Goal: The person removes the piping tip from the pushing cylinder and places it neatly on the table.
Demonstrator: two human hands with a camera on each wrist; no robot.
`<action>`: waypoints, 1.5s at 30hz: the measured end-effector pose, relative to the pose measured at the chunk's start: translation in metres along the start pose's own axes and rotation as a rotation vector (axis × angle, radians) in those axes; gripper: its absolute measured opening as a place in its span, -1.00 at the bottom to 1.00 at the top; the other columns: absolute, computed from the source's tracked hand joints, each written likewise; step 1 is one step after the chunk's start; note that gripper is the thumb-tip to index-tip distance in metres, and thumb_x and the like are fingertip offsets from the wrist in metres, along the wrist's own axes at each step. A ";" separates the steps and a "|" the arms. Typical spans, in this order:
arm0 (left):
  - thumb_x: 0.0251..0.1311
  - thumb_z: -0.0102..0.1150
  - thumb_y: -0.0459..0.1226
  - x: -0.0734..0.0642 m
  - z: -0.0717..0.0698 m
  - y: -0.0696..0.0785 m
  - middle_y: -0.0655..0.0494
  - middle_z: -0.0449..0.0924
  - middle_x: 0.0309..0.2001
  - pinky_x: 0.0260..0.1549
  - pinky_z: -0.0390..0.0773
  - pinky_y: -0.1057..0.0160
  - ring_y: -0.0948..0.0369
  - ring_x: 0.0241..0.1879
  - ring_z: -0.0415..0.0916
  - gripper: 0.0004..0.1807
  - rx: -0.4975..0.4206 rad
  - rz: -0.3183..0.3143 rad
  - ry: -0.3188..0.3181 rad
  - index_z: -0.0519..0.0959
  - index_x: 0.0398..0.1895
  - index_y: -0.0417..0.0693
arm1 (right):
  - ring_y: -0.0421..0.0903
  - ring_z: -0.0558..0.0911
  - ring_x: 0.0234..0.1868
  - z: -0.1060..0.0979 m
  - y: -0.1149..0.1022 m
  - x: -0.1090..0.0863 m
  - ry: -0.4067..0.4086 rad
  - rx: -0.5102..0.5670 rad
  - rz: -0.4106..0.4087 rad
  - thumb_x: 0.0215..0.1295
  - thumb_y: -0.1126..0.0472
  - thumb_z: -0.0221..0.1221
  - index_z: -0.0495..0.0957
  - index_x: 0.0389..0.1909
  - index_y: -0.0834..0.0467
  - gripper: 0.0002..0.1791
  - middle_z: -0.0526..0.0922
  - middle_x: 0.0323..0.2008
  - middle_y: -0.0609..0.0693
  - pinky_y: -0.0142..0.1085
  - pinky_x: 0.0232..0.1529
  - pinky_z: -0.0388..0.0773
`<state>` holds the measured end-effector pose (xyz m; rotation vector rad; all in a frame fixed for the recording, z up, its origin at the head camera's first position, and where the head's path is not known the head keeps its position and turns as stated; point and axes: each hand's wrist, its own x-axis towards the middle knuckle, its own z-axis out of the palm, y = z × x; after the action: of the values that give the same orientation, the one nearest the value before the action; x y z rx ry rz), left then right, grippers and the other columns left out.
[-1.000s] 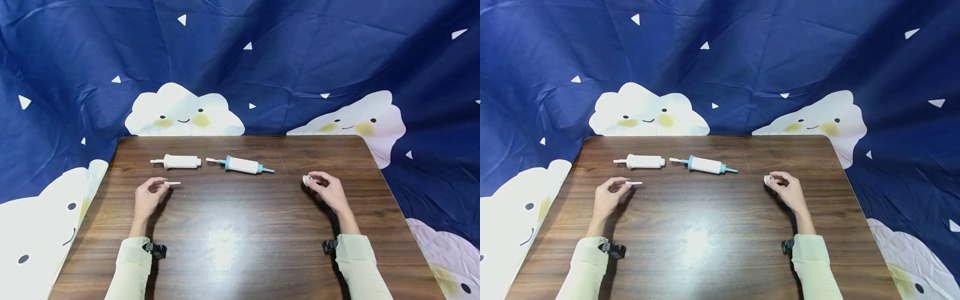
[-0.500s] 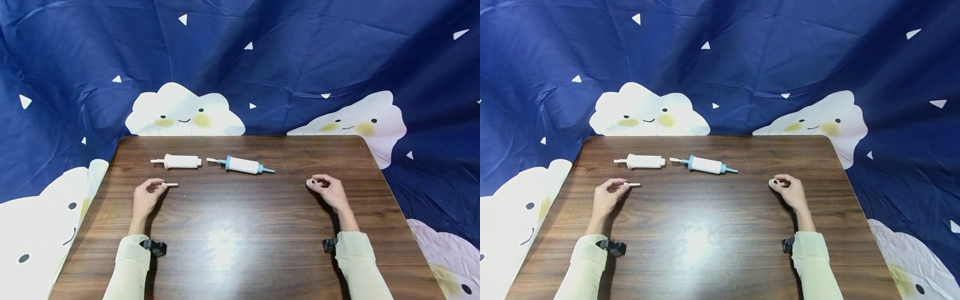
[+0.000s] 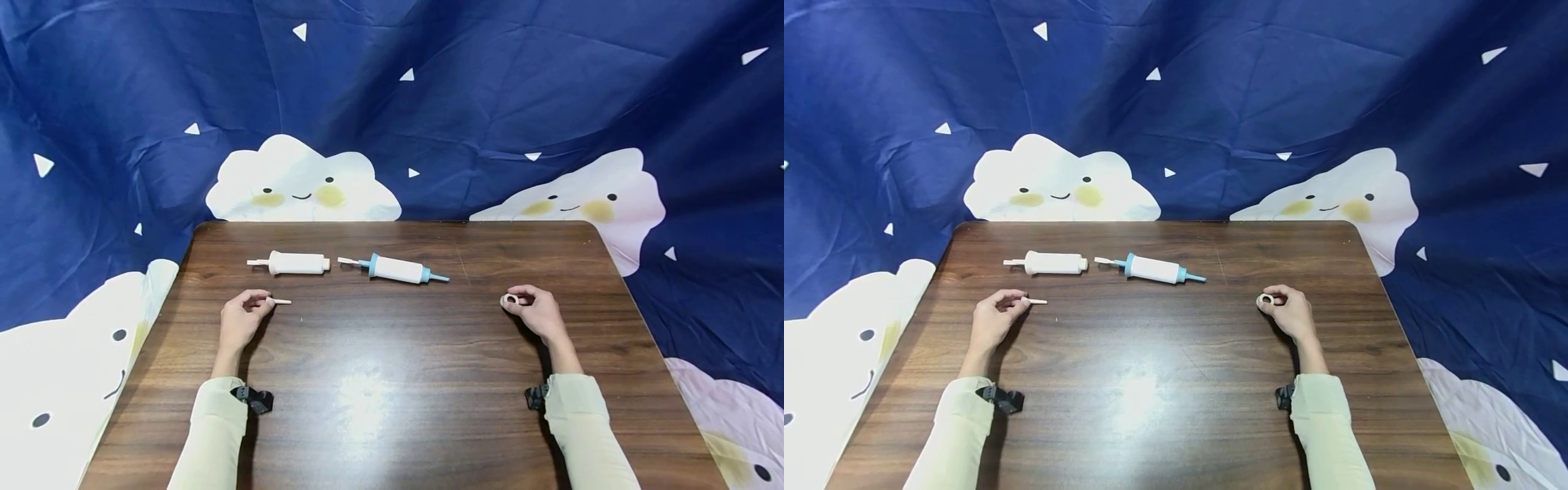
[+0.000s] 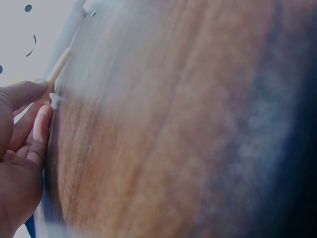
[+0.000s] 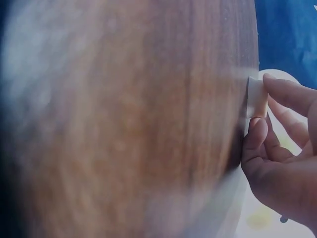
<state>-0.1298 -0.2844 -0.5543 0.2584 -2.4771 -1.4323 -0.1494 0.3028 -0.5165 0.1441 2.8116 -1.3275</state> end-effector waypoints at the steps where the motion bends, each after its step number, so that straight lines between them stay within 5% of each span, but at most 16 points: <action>1: 0.18 0.43 -0.34 0.000 0.000 0.000 -0.10 0.73 -0.35 -0.36 0.47 0.59 0.52 -0.43 0.54 -0.80 0.010 -0.004 -0.003 0.73 -0.17 -0.26 | -0.25 0.54 -0.28 0.000 0.000 0.000 0.000 -0.004 -0.001 0.22 0.26 0.42 0.64 0.01 0.34 -0.62 0.70 -0.22 0.20 -0.43 -0.22 0.38; 15: 0.18 0.42 -0.30 0.002 -0.002 0.007 0.04 0.74 -0.37 -0.37 0.47 0.59 0.52 -0.44 0.55 -0.77 0.041 -0.024 -0.022 0.73 -0.15 -0.24 | -0.35 0.51 -0.31 -0.001 0.000 0.000 0.008 0.119 0.009 0.20 0.28 0.42 0.60 0.01 0.42 -0.58 0.68 -0.20 0.22 -0.54 -0.26 0.43; 36: 0.19 0.42 -0.39 -0.001 -0.006 0.015 -0.28 0.71 -0.19 -0.32 0.52 0.60 0.51 -0.33 0.57 -0.76 -0.091 0.024 0.021 0.69 -0.11 -0.35 | -0.33 0.53 -0.20 -0.003 -0.026 -0.004 0.063 0.204 -0.044 0.30 0.22 0.37 0.57 0.11 0.40 -0.54 0.61 -0.07 0.32 -0.57 -0.25 0.45; 45: 0.18 0.34 -0.53 -0.016 -0.013 0.067 -0.45 0.65 -0.15 -0.28 0.54 0.55 0.35 -0.26 0.63 -0.73 -0.104 0.101 -0.004 0.60 -0.07 -0.54 | -0.27 0.55 -0.11 0.002 -0.039 -0.002 0.029 0.222 -0.080 0.32 0.17 0.36 0.54 0.16 0.38 -0.50 0.59 0.03 0.37 -0.57 -0.10 0.43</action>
<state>-0.1123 -0.2570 -0.4919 0.1085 -2.3733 -1.5141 -0.1516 0.2765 -0.4871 0.0563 2.7116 -1.6667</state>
